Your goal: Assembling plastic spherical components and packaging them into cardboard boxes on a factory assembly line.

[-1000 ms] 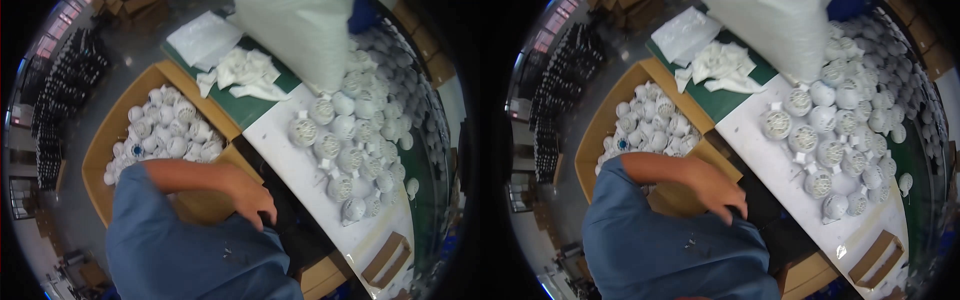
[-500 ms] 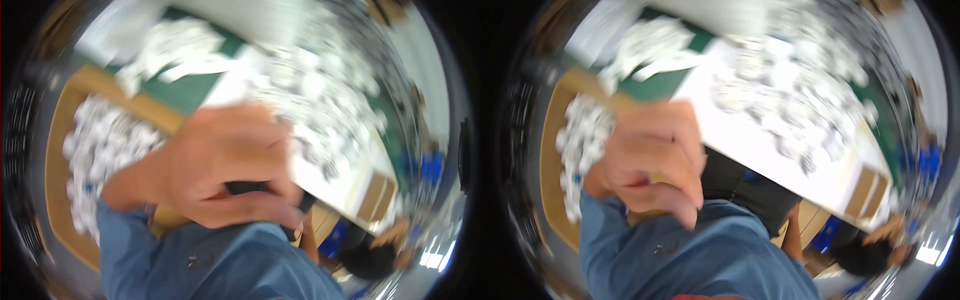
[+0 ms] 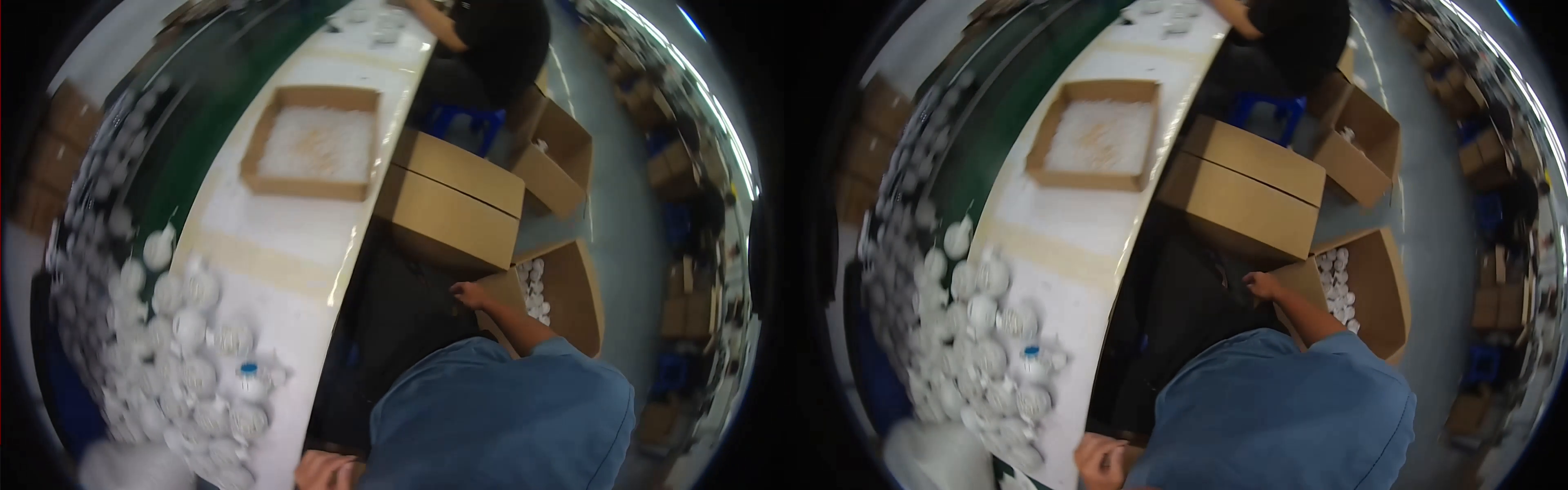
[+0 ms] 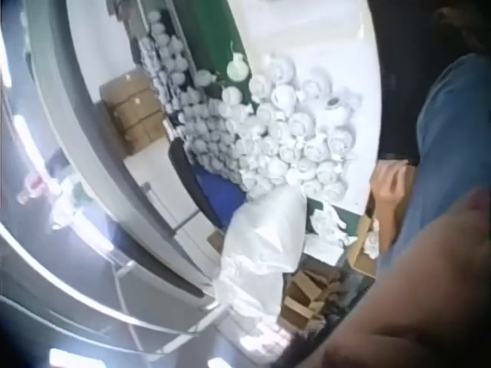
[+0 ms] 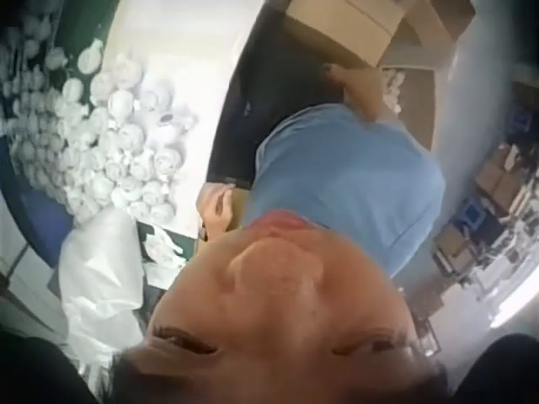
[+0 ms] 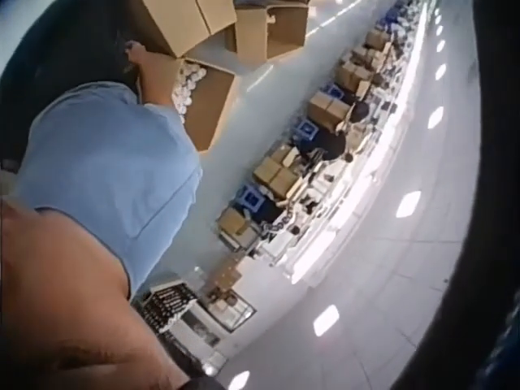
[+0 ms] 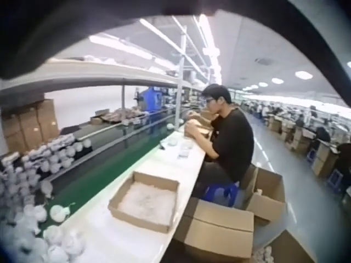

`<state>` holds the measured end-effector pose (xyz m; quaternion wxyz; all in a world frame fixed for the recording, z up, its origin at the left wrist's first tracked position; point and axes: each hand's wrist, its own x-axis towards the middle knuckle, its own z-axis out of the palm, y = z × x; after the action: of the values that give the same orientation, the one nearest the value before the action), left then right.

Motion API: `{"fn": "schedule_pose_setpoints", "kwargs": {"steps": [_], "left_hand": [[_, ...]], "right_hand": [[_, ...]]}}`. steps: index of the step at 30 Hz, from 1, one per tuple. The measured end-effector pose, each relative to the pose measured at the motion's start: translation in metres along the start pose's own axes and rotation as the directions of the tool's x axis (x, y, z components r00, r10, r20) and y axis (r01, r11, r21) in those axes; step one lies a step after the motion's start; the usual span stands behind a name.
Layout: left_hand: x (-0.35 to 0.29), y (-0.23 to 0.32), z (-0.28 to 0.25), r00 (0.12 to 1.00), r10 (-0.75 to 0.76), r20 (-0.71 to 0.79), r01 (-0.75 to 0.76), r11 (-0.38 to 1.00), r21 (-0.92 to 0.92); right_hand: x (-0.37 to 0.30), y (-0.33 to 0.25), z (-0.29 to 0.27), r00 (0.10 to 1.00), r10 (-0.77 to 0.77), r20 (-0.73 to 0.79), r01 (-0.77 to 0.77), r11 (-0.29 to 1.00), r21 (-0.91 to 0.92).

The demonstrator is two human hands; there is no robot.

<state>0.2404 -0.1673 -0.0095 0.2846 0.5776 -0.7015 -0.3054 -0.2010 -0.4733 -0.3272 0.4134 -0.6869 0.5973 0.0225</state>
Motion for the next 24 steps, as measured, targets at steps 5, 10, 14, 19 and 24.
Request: {"fn": "schedule_pose_setpoints", "kwargs": {"steps": [5, 10, 14, 19, 24], "left_hand": [[0.109, 0.014, 0.059, 0.898, -0.438, 0.046, 0.435, 0.868, -0.238], [0.138, -0.057, 0.107, 0.84, -0.52, 0.157, 0.541, 0.781, -0.313], [0.161, -0.079, 0.125, 0.846, -0.479, 0.235, 0.526, 0.821, -0.22], [0.172, -0.098, 0.137, 0.782, -0.583, 0.219, 0.622, 0.71, -0.329], [0.187, -0.091, 0.139, 0.775, -0.564, 0.285, 0.63, 0.725, -0.277]], "right_hand": [[-0.052, 0.116, -0.007, 0.904, 0.424, -0.056, -0.377, 0.851, 0.366], [-0.1, 0.173, 0.033, 0.58, 0.764, -0.282, -0.747, 0.637, 0.189], [-0.091, 0.122, 0.005, 0.379, 0.787, -0.487, -0.869, 0.483, 0.106], [-0.071, 0.163, -0.027, 0.474, 0.8, -0.368, -0.823, 0.551, 0.136], [-0.079, 0.181, -0.027, 0.577, 0.79, -0.206, -0.789, 0.605, 0.107]]}}
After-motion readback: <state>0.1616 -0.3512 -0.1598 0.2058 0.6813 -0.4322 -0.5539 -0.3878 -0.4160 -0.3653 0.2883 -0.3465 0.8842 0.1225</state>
